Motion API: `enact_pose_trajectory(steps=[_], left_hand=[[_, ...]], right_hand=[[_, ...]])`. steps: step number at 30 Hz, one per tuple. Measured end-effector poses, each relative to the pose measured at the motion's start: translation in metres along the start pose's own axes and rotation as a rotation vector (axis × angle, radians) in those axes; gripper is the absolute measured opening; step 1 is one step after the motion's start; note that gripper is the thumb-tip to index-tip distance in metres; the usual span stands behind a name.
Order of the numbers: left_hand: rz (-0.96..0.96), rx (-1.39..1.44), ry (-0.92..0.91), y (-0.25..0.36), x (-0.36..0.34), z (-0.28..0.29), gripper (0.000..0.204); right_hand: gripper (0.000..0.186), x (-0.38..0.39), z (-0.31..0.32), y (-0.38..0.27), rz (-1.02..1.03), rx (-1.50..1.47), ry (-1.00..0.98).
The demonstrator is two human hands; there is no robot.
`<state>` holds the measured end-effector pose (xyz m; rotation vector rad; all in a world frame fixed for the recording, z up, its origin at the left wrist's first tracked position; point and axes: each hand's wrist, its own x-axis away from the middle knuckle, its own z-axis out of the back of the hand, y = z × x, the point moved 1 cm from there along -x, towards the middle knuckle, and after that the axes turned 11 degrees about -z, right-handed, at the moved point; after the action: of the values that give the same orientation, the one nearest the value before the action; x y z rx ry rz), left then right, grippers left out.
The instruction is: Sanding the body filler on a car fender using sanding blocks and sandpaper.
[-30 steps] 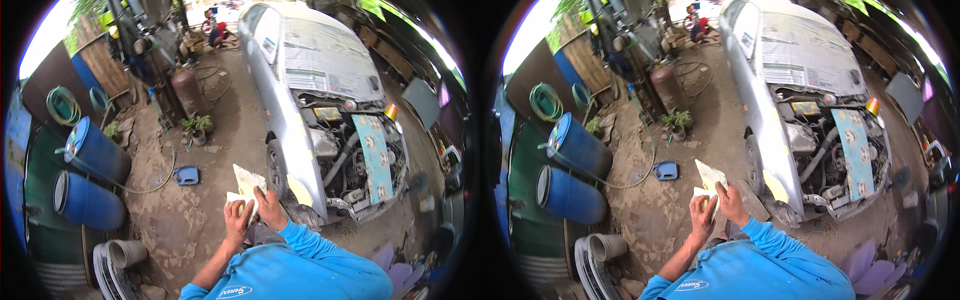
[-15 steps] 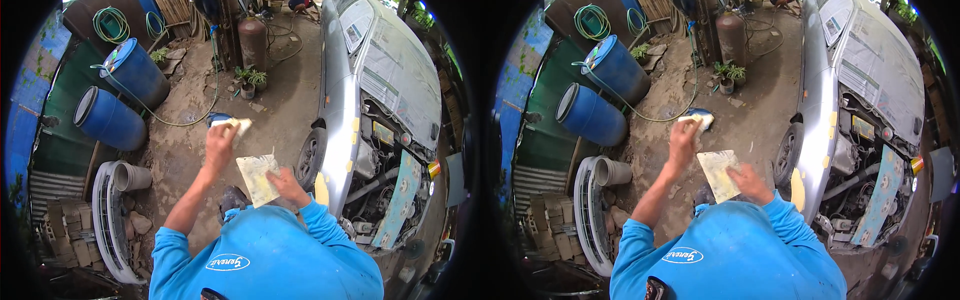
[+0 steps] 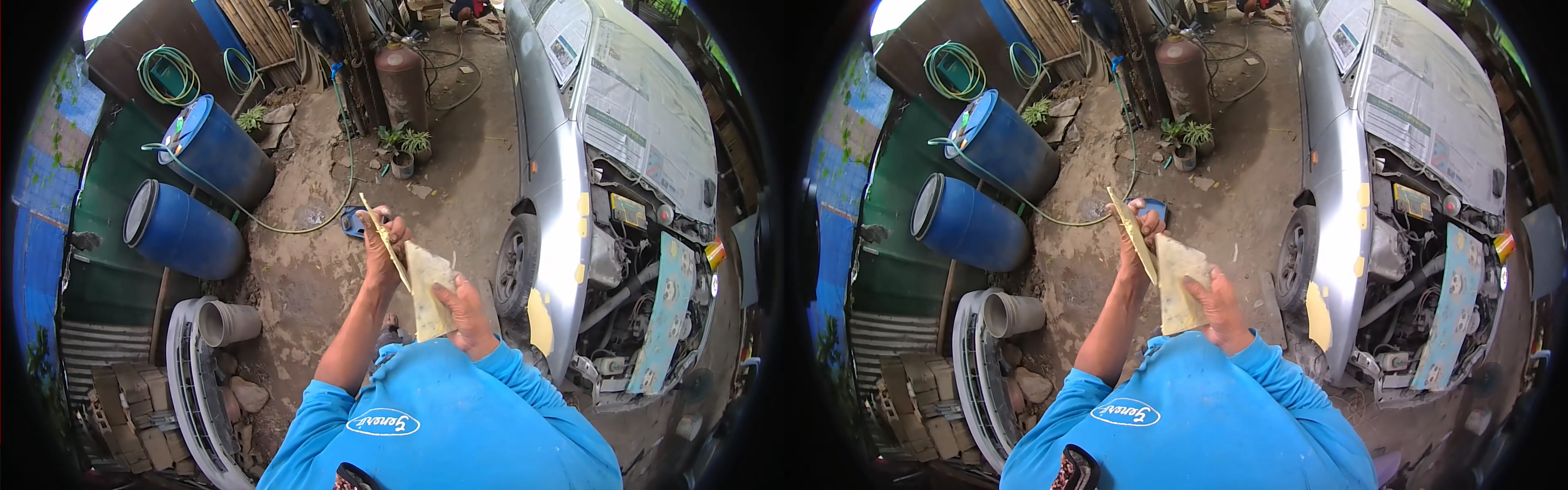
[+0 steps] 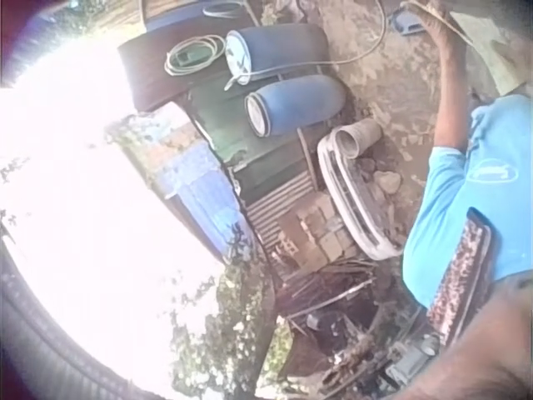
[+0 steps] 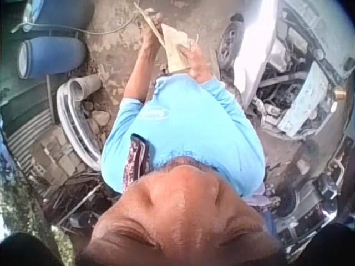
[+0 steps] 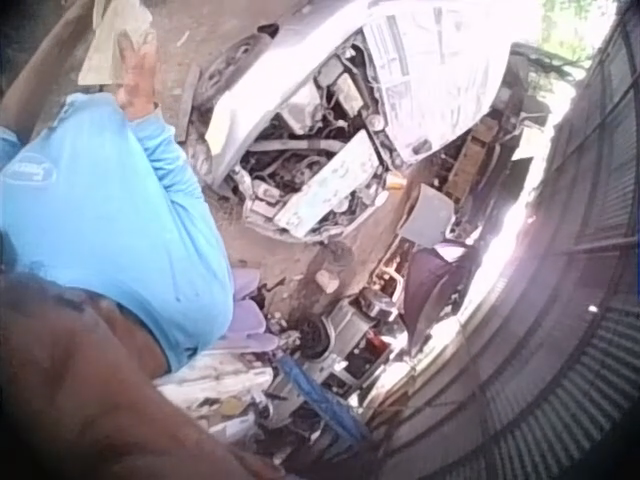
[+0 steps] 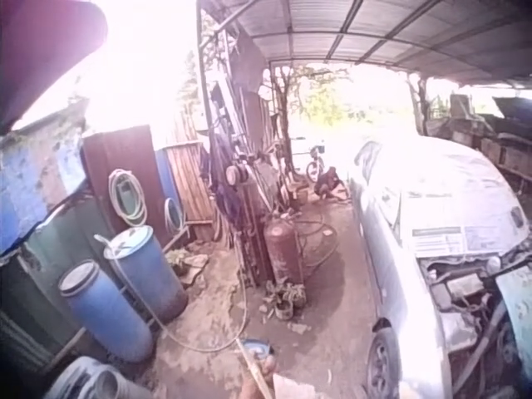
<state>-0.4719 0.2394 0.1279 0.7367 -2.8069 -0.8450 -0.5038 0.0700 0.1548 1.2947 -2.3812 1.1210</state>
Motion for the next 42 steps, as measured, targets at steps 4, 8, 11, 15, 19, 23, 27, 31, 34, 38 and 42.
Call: enact_pose_trajectory(steps=[4,8,11,15,19,23,27,31,34,38,42], left_hand=[[-0.055,-0.231,-0.147,0.016,0.001,-0.008,0.065],[-0.149,-0.468,-0.264,0.036,0.004,0.003,0.082],[-0.156,-0.547,-0.336,0.051,0.001,0.023,0.084],[-0.197,-0.571,-0.277,0.057,0.003,0.024,0.086],[-0.149,-0.587,-0.180,0.089,-0.016,0.011,0.094],[-0.122,-0.839,-0.347,0.055,0.008,0.019,0.058],[-0.090,-0.579,-0.059,0.056,-0.004,0.042,0.059],[-0.413,-0.653,0.037,0.107,-0.030,-0.009,0.048],[-0.448,-0.460,-0.030,0.104,-0.035,-0.006,0.042],[-0.179,-0.347,0.333,0.088,-0.001,-0.047,0.033],[-0.161,-0.272,0.066,0.063,0.020,-0.028,0.036]], right_hand=[[0.042,-0.019,-0.033,0.000,-0.020,-0.003,-0.052],[0.038,-0.047,-0.052,-0.014,0.107,0.056,-0.038],[0.034,-0.063,-0.057,-0.012,0.157,0.035,-0.032],[0.037,-0.077,-0.063,0.011,0.050,-0.002,-0.087],[0.036,-0.056,-0.079,0.038,-0.021,-0.060,-0.122],[0.034,-0.065,-0.078,-0.004,0.069,-0.240,-0.177],[0.042,-0.064,-0.079,-0.031,0.294,-0.121,-0.070],[0.039,-0.050,-0.071,-0.022,0.294,-0.061,0.042],[0.039,-0.038,-0.057,-0.018,0.348,-0.227,0.080],[0.035,-0.037,-0.057,-0.021,0.491,-0.191,0.142],[0.033,-0.040,-0.051,-0.015,0.510,-0.198,0.224]])
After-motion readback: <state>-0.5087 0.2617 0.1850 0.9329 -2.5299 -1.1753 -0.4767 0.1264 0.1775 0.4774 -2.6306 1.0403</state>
